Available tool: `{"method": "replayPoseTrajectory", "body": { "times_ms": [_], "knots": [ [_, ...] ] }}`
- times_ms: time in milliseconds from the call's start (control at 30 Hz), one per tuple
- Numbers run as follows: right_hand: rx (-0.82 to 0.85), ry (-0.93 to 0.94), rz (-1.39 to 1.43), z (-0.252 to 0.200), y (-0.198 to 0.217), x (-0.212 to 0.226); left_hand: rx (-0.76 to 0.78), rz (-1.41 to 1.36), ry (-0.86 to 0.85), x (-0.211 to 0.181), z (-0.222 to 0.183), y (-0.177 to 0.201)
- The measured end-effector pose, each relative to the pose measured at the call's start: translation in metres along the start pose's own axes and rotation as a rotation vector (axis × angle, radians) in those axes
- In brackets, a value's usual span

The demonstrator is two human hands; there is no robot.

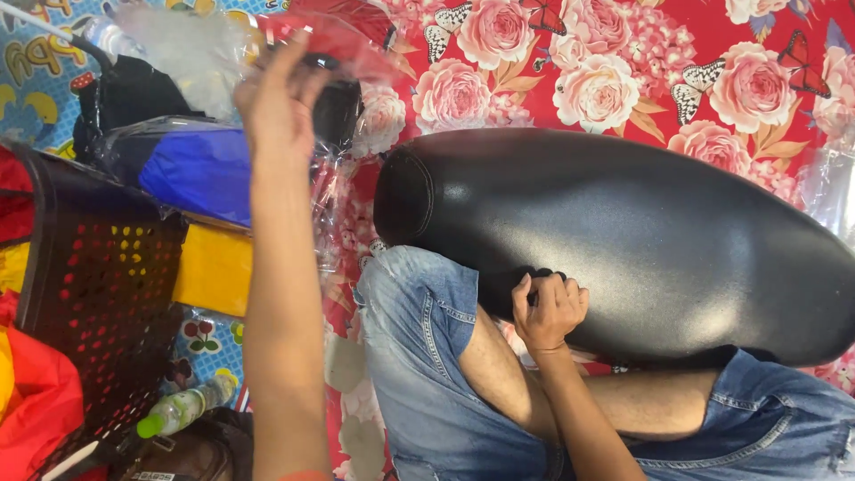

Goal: The person is folding red fabric covers and placing them into individual clear plastic bags, then inspecting a larger elasticated cover.

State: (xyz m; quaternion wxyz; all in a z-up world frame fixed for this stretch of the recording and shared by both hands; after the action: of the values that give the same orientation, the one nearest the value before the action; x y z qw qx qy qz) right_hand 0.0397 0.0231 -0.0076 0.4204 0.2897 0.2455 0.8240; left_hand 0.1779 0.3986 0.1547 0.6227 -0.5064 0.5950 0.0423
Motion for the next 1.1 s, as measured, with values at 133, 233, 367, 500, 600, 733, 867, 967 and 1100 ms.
{"method": "replayPoseTrajectory", "body": {
  "times_ms": [133, 233, 367, 500, 600, 733, 867, 967, 1100],
  "knots": [
    [-0.021, 0.008, -0.012, -0.001, -0.002, 0.001, -0.127, 0.097, -0.061, -0.009, 0.049, 0.017],
    [-0.031, 0.012, -0.019, -0.003, -0.002, 0.0, -0.124, 0.1, -0.091, -0.013, 0.068, 0.026],
    [-0.027, 0.023, -0.024, -0.006, -0.002, 0.0, -0.031, 0.224, 0.024, -0.019, 0.086, 0.036],
    [-0.022, 0.029, -0.023, -0.004, -0.002, 0.0, 0.114, 0.571, 0.196, -0.044, 0.076, 0.025],
    [-0.031, 0.038, -0.055, -0.007, -0.003, -0.001, 0.221, 0.738, 0.252, -0.053, 0.088, 0.036],
    [-0.037, 0.028, -0.078, -0.01, -0.004, -0.001, 0.209, 0.958, 0.372, -0.06, 0.103, 0.042],
    [-0.005, 0.037, -0.082, -0.014, -0.003, -0.003, 0.071, 1.376, 0.508, -0.068, 0.114, 0.043],
    [0.006, 0.031, -0.1, -0.018, -0.005, -0.004, 0.041, 1.428, 0.54, -0.064, 0.144, 0.061],
    [0.016, 0.022, -0.101, -0.022, -0.004, -0.005, 0.069, 1.443, 0.556, -0.055, 0.173, 0.085]
  ]
}}
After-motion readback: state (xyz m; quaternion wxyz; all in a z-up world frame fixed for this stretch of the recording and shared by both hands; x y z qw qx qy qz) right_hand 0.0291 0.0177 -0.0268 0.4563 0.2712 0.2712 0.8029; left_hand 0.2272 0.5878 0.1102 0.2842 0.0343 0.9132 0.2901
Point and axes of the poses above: each hand's wrist, its own z-axis towards the middle knuckle, its own y-axis out of the back of the hand, x = y × z, the point moved 1 cm from there along z, towards the middle knuckle, and after that the axes turned 1 degree about z, right-handed, at the moved point
